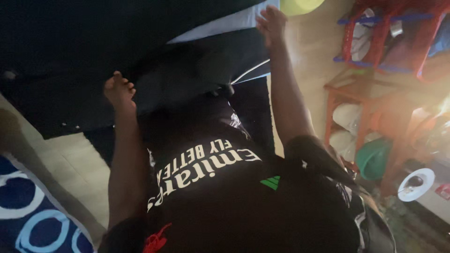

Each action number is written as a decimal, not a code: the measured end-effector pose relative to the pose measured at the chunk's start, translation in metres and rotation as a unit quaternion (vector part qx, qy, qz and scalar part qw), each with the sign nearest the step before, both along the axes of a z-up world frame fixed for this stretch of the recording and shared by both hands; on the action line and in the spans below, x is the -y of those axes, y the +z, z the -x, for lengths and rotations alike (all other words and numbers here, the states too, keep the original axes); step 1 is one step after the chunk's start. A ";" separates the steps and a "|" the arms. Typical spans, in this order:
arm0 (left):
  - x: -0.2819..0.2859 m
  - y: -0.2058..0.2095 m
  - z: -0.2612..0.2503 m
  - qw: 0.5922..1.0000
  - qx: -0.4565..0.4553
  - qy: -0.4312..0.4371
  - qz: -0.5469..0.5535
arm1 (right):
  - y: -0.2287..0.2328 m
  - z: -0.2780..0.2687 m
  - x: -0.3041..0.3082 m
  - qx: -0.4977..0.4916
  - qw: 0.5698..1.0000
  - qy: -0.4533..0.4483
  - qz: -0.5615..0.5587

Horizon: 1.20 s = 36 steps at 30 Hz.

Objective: The person irons a pair of dark trousers by moving an iron back and forth across the fabric while smoothing it with their other hand.

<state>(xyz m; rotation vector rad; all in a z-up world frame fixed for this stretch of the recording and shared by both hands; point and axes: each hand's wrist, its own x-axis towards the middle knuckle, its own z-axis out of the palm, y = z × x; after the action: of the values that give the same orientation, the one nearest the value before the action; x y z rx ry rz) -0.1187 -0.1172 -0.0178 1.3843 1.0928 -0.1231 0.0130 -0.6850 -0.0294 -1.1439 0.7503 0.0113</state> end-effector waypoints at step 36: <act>-0.054 0.013 0.015 0.996 -0.009 -0.084 0.008 | -0.025 -0.030 0.093 0.071 0.981 -0.091 -0.158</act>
<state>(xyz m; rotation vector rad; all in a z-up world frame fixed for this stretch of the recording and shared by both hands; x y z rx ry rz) -0.1339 -0.0635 -0.0051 1.4631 0.9874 -0.2671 0.0433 -0.7775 -0.0543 -0.7633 0.6949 -0.1001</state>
